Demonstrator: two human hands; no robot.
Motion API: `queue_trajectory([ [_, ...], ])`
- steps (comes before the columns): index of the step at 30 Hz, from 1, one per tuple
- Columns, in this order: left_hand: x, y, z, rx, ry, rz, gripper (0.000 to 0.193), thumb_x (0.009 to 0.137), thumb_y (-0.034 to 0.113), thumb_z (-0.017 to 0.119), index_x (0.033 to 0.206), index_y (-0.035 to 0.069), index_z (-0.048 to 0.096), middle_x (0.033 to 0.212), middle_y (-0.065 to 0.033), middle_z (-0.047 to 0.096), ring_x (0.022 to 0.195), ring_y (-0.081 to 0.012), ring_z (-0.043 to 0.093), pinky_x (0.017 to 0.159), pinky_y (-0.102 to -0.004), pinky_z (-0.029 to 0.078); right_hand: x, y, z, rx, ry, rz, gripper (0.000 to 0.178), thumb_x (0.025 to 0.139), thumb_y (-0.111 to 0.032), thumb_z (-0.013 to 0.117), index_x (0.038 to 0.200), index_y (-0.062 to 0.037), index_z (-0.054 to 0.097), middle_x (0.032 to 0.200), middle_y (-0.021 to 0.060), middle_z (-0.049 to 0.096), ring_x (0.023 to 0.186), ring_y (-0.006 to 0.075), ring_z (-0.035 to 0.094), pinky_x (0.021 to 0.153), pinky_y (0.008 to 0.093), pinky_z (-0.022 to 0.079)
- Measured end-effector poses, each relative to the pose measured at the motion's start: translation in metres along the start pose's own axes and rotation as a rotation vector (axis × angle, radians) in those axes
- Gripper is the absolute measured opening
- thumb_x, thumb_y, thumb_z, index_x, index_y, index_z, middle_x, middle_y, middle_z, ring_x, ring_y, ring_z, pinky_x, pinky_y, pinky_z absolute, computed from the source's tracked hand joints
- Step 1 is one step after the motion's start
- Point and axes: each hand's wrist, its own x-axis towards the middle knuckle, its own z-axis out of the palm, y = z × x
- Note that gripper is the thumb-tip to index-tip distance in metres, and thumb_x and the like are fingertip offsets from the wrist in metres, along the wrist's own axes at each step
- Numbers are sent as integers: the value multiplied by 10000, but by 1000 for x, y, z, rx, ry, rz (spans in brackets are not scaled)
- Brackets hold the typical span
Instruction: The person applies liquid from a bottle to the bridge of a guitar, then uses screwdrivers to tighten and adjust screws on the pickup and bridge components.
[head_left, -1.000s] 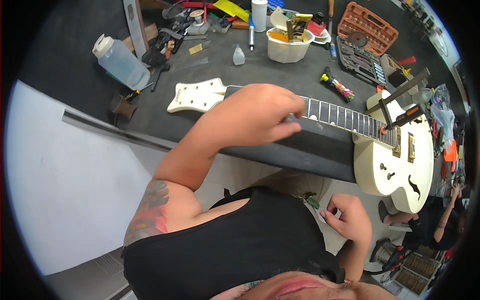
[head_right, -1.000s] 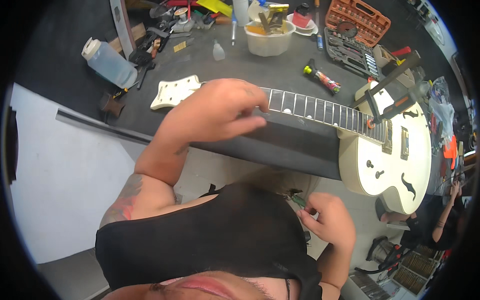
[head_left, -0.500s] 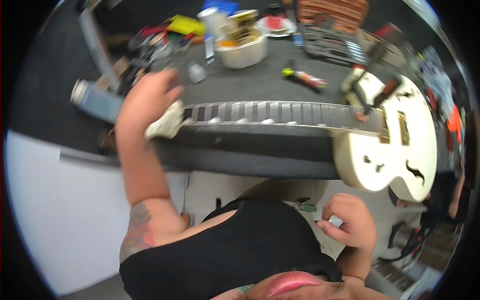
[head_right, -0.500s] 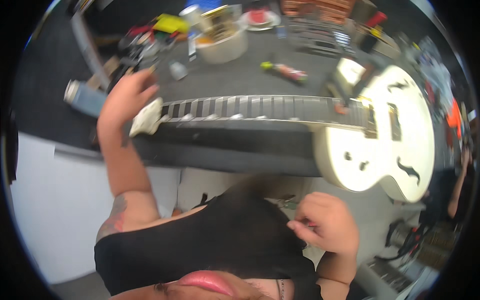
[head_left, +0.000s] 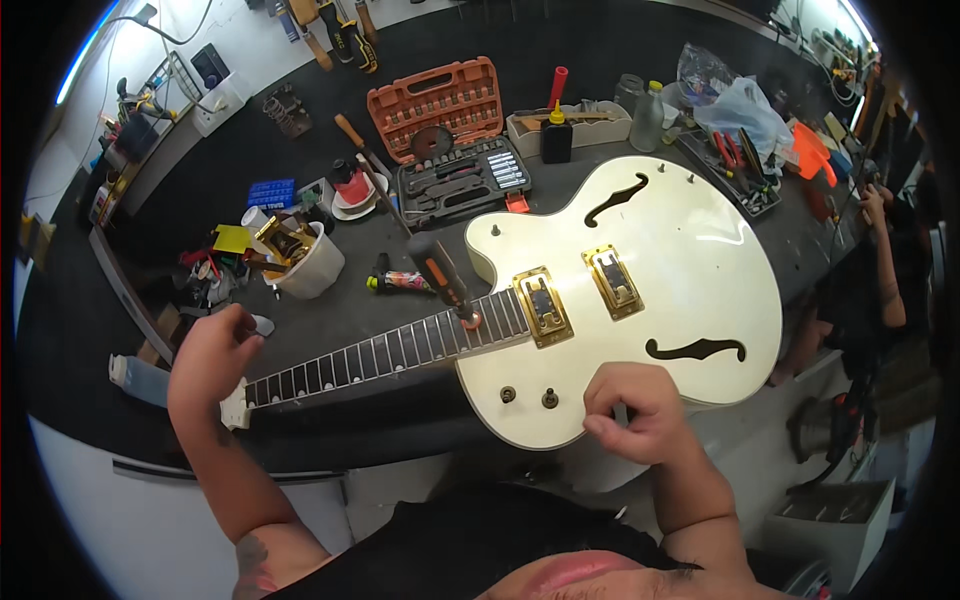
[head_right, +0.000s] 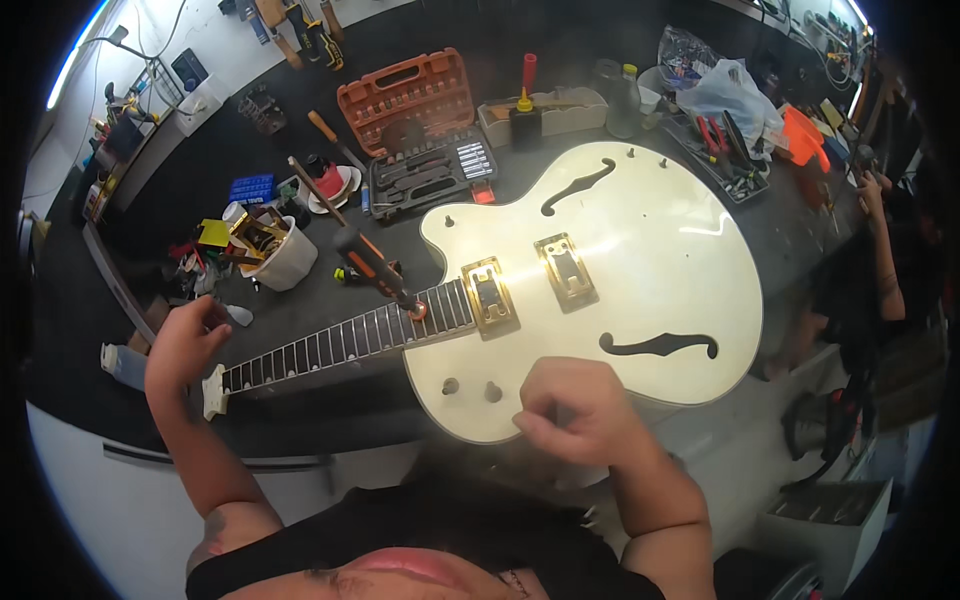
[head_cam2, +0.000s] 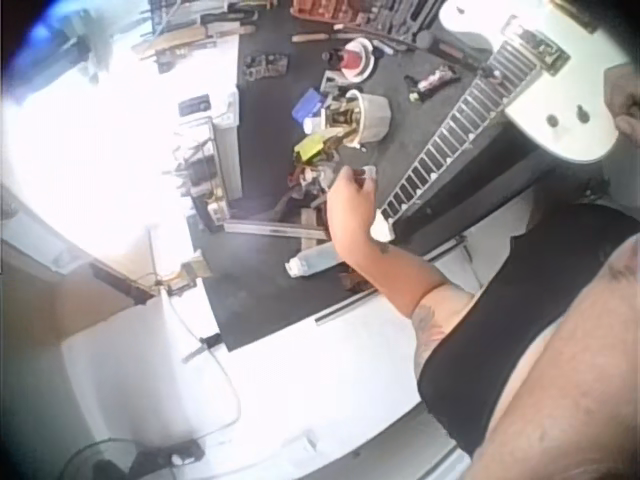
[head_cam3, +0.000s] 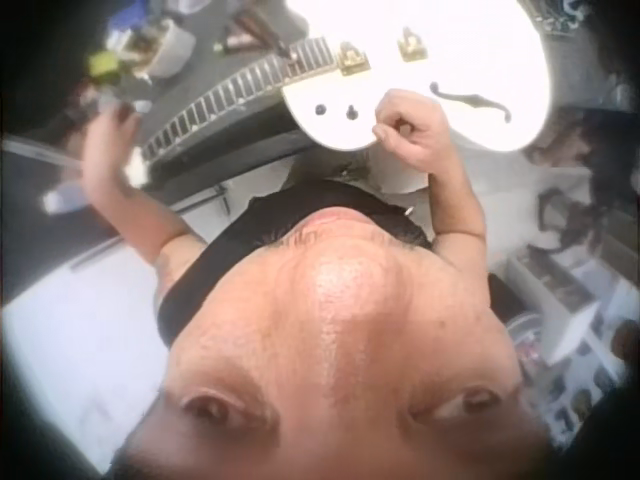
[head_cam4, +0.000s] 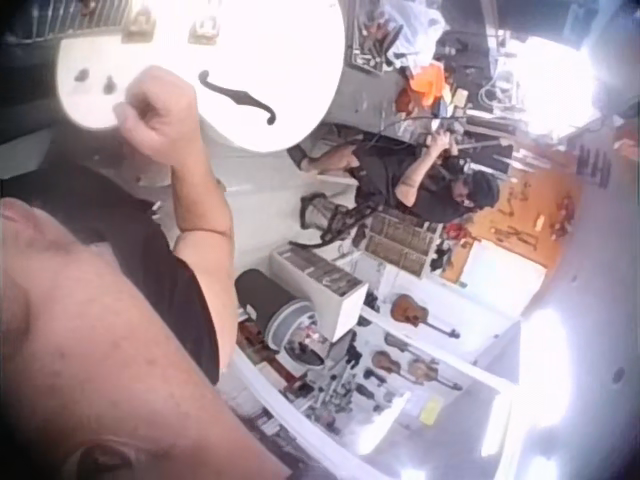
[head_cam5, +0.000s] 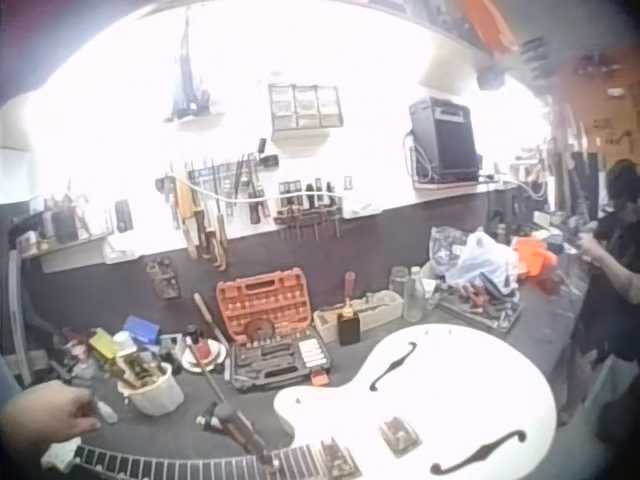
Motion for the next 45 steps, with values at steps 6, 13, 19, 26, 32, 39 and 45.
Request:
queue_trajectory([
  [6, -21, -30, 38, -298, 134, 164, 224, 841, 57, 762, 1020, -31, 660, 859, -164, 706, 775, -279, 687, 720, -371, 530, 7, -9, 7, 8, 21, 245, 139, 864, -86, 726, 796, -32, 617, 736, 31, 582, 661, 133, 528, 610, 286, 426],
  [13, -79, 50, 88, -760, -341, 1028, 171, 877, 116, 731, 1017, 25, 696, 919, -125, 713, 855, -322, 699, 771, -405, 569, 22, -25, 5, -86, -52, 397, 155, 882, -112, 732, 801, -20, 637, 737, 5, 596, 696, 85, 532, 633, 275, 440],
  [19, -86, 107, 166, -445, -809, 1398, 163, 932, 176, 655, 992, 25, 664, 963, -181, 702, 930, -390, 694, 800, -490, 563, 116, -40, -78, -325, -23, 141, 189, 946, -158, 684, 801, -49, 632, 726, 4, 605, 593, 80, 559, 547, 228, 441],
  [26, -84, 150, 267, -237, -599, 1757, 181, 933, 143, 579, 1002, 7, 676, 842, -238, 688, 824, -418, 711, 715, -536, 578, 317, -26, -175, -402, 506, -21, 213, 969, -256, 655, 909, -52, 652, 711, -4, 604, 596, 80, 554, 542, 243, 436],
  [32, -84, 160, 283, -567, -701, 1493, 251, 993, 169, 576, 1129, -30, 644, 1078, -234, 682, 1007, -400, 681, 882, -475, 561, 483, 8, -250, -1114, 432, -22, 343, 881, -226, 655, 1160, -47, 743, 1064, 133, 774, 981, 271, 729, 900, 368, 552],
  [39, -100, 162, 351, -1100, -900, 1262, 256, 897, 1, 531, 1109, -57, 662, 1136, -269, 676, 1139, -428, 647, 980, -466, 528, 579, 49, -291, -1560, 155, 117, 376, 892, -159, 550, 1197, -109, 764, 1228, 141, 738, 1138, 338, 687, 998, 406, 523],
  [45, -112, 147, 400, -1097, -969, 1066, 279, 885, 17, 545, 1122, -61, 669, 1152, -284, 681, 1157, -424, 645, 1003, -460, 520, 602, 57, -284, -1419, 177, 41, 373, 886, -232, 593, 1182, -99, 777, 1192, 155, 750, 1115, 338, 702, 976, 406, 530],
])
